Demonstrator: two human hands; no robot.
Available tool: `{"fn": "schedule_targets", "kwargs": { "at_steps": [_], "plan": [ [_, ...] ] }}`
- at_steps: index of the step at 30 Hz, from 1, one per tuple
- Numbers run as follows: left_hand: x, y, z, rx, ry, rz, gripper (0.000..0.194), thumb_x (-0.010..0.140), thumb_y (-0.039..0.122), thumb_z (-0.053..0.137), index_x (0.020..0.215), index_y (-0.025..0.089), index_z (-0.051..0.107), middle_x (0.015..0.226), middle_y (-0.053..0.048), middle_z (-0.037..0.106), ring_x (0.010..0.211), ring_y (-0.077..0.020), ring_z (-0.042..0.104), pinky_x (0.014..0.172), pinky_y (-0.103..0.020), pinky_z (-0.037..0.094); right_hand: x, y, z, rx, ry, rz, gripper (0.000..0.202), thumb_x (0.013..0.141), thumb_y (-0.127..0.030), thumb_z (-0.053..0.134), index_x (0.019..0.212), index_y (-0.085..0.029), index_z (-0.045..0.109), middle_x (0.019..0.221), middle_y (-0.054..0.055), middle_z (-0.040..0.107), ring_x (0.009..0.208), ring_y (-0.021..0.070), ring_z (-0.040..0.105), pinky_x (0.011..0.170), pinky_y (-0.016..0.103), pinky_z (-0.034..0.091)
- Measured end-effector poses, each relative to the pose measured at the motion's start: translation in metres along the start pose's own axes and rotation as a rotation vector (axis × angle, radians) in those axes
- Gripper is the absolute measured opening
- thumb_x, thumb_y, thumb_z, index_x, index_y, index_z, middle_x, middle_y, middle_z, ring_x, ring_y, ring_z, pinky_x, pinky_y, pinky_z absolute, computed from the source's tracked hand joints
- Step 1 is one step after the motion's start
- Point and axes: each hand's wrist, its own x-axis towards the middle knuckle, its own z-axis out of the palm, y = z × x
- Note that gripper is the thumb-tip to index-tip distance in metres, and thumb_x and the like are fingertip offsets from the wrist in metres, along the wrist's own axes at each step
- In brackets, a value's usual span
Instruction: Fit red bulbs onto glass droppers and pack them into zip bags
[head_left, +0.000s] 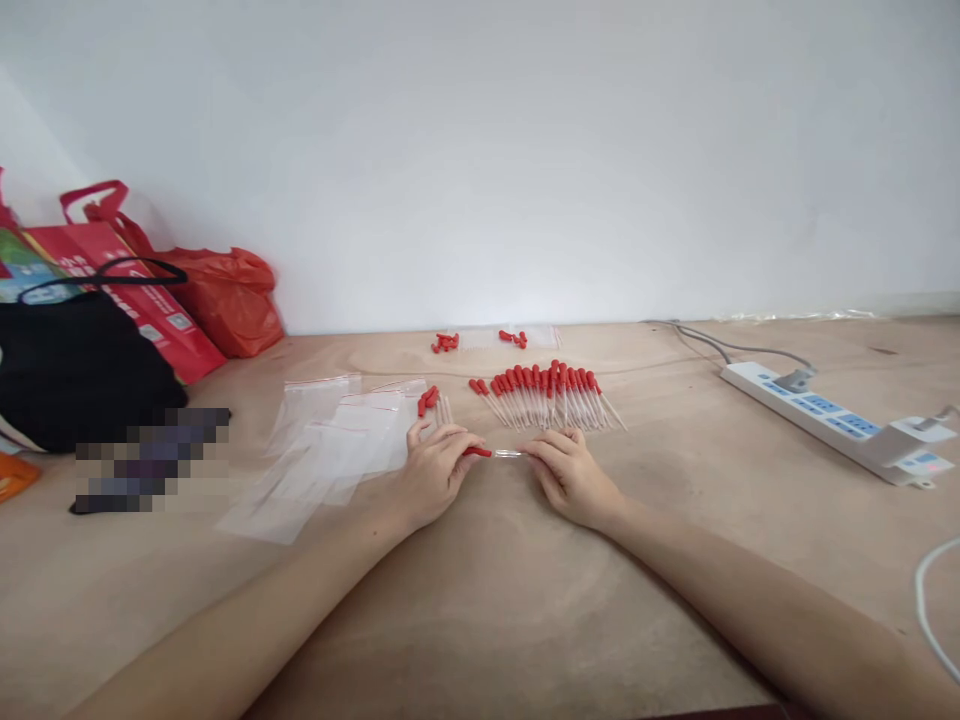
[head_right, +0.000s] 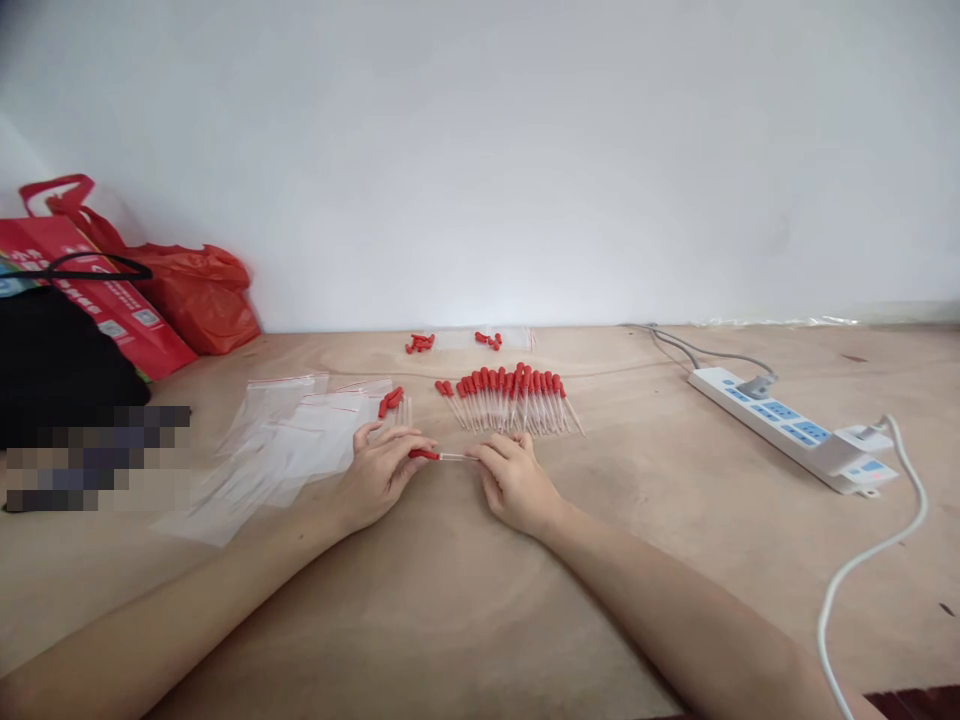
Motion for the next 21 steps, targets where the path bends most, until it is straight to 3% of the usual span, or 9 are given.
{"fn": "schedule_targets", "kwargs": {
  "at_steps": [6, 15, 21],
  "plan": [
    [-0.001, 0.006, 0.0, -0.069, -0.006, 0.022, 0.018, 0.088, 0.019, 0.037, 0.096, 0.023, 0.053, 0.093, 0.002, 0.065, 0.096, -0.0148, 0.055, 0.097, -0.041, 0.007, 0.001, 0.0, 0.001, 0.009, 0.013, -0.014, 0.028, 0.083, -0.012, 0.039, 0.104, -0.02, 0.055, 0.088, 0.005, 0.062, 0.078, 0.014, 0.054, 0.077, 0.032, 0.031],
    [0.001, 0.01, -0.002, -0.27, -0.095, -0.044, 0.019, 0.085, 0.028, 0.042, 0.081, 0.021, 0.059, 0.075, 0.003, 0.064, 0.075, -0.014, 0.057, 0.086, -0.036, 0.022, 0.001, 0.006, 0.005, 0.057, 0.033, -0.105, 0.028, 0.082, -0.009, 0.04, 0.1, -0.019, 0.059, 0.082, 0.003, 0.063, 0.073, 0.0113, 0.054, 0.074, 0.031, 0.029],
    [-0.001, 0.012, -0.002, -0.269, -0.061, 0.005, 0.019, 0.084, 0.028, 0.044, 0.076, 0.021, 0.06, 0.068, 0.003, 0.064, 0.071, -0.0138, 0.057, 0.087, -0.037, 0.019, 0.002, 0.008, 0.003, 0.02, 0.019, -0.15, 0.028, 0.08, -0.008, 0.042, 0.098, -0.02, 0.06, 0.083, 0.002, 0.064, 0.069, 0.0102, 0.053, 0.071, 0.031, 0.025]
  ]
}}
